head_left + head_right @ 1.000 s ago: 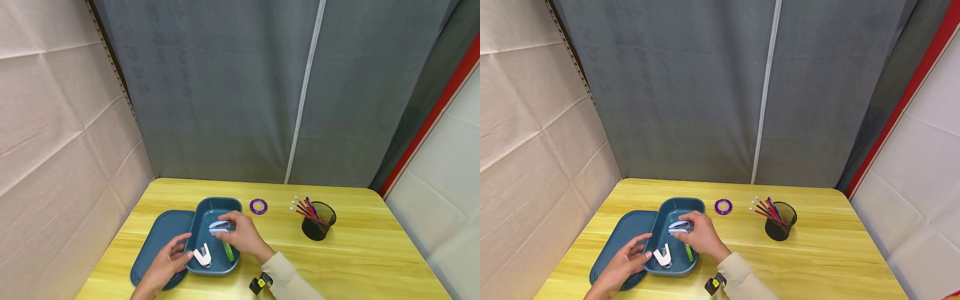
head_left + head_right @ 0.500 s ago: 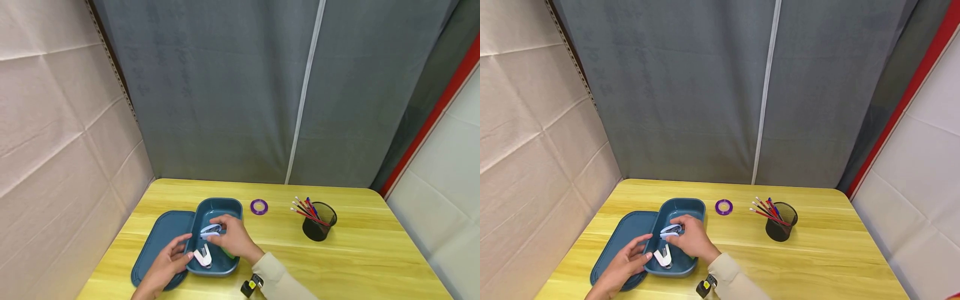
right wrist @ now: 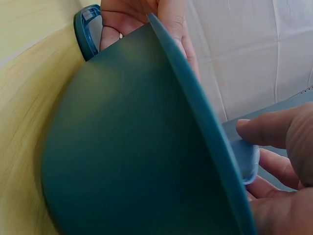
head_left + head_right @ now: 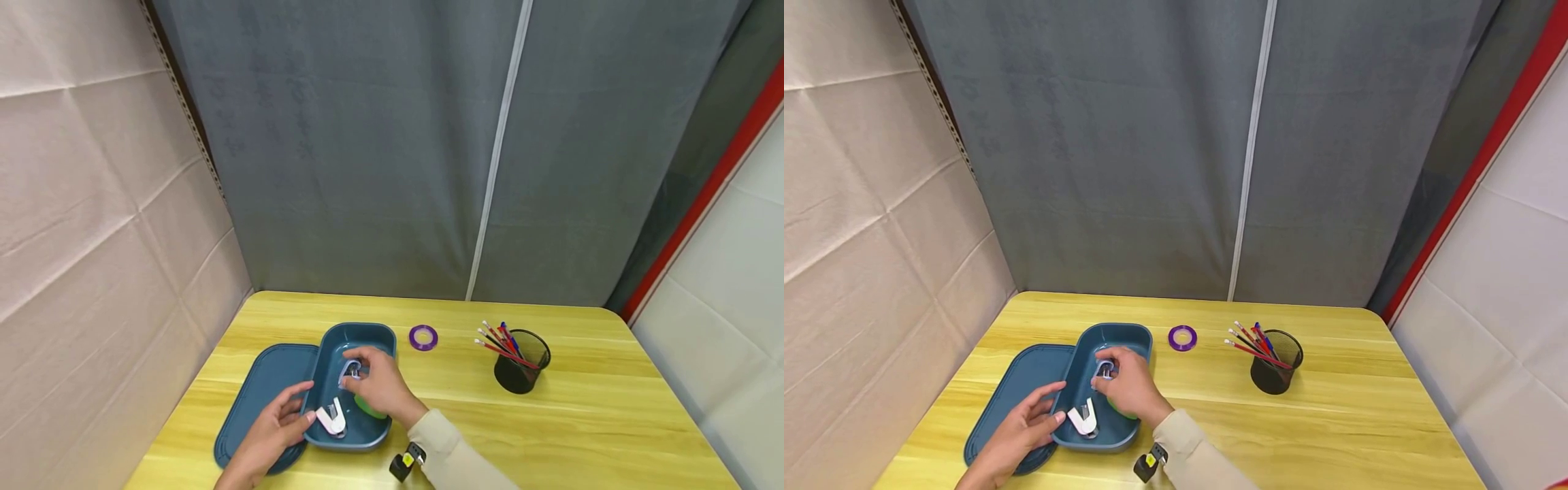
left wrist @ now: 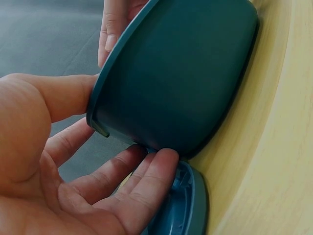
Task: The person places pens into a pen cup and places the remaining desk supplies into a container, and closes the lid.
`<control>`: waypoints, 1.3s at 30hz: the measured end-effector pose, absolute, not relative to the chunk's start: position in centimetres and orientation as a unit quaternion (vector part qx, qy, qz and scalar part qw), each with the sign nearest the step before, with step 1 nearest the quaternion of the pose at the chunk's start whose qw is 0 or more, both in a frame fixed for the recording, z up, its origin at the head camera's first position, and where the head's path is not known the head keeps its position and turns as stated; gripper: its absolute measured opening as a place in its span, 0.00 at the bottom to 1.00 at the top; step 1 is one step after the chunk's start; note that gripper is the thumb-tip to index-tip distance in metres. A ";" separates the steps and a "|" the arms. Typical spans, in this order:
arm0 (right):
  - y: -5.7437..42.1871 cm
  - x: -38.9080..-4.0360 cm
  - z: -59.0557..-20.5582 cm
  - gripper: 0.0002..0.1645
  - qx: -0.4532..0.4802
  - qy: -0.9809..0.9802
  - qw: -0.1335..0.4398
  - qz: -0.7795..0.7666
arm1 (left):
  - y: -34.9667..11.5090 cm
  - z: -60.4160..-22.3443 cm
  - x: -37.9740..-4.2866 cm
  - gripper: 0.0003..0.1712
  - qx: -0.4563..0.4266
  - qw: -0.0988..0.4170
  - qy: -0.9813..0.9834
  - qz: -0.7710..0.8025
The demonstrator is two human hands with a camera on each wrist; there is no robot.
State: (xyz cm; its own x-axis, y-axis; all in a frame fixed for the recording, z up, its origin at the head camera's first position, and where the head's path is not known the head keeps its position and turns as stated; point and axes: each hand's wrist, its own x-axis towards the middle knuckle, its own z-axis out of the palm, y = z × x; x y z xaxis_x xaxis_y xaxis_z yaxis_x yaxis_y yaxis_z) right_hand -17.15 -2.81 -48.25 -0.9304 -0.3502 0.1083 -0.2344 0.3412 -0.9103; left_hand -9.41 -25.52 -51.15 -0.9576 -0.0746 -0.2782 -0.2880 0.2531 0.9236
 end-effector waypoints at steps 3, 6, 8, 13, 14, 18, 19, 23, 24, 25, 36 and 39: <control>-2.8 -17.3 -48.3 0.22 -0.176 0.815 0.047 -0.550 | -25.5 -51.2 -9.4 0.34 -0.114 0.090 0.787 0.600; -2.6 -17.4 -48.3 0.21 -0.173 0.816 0.042 -0.550 | -25.5 -51.2 -9.4 0.34 -0.114 0.092 0.786 0.601; -2.5 -17.4 -48.3 0.20 -0.170 0.815 0.043 -0.553 | -25.5 -51.2 -9.4 0.35 -0.114 0.094 0.785 0.602; -2.1 -17.5 -48.3 0.20 -0.169 0.799 0.052 -0.574 | -25.5 -51.3 -9.4 0.35 -0.116 0.093 0.784 0.602; -2.0 -17.5 -48.3 0.20 -0.170 0.795 0.053 -0.580 | -25.5 -51.3 -9.4 0.35 -0.114 0.093 0.784 0.603; -1.6 -17.6 -48.3 0.19 -0.171 0.783 0.055 -0.595 | -25.6 -51.2 -9.4 0.36 -0.107 0.096 0.782 0.606; -1.4 -17.6 -48.3 0.19 -0.170 0.782 0.055 -0.598 | -25.6 -51.2 -9.4 0.36 -0.106 0.097 0.782 0.606; -0.8 -17.8 -48.4 0.19 -0.160 0.780 0.055 -0.603 | -25.6 -51.3 -9.4 0.36 -0.110 0.097 0.782 0.606; -0.7 -17.9 -48.4 0.19 -0.160 0.780 0.051 -0.603 | -25.6 -51.3 -9.4 0.35 -0.112 0.096 0.782 0.605; -0.5 -17.9 -48.4 0.19 -0.159 0.779 0.047 -0.605 | -25.5 -51.3 -9.4 0.35 -0.113 0.096 0.782 0.605; 1.1 -18.6 -48.5 0.22 -0.145 0.777 0.028 -0.612 | -25.6 -51.3 -9.4 0.34 -0.122 0.091 0.782 0.605; 1.4 -18.8 -48.6 0.22 -0.143 0.780 0.024 -0.608 | -25.6 -51.2 -9.4 0.34 -0.121 0.092 0.781 0.606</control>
State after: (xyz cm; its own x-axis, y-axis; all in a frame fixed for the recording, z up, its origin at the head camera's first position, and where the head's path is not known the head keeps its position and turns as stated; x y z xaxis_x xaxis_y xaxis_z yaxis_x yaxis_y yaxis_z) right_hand -18.76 1.38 -48.58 -0.9577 -0.2534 0.1365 -0.1941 0.2185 -0.9563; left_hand -9.38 -25.56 -51.23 -0.9541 -0.0776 -0.2891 -0.2994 0.2370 0.9242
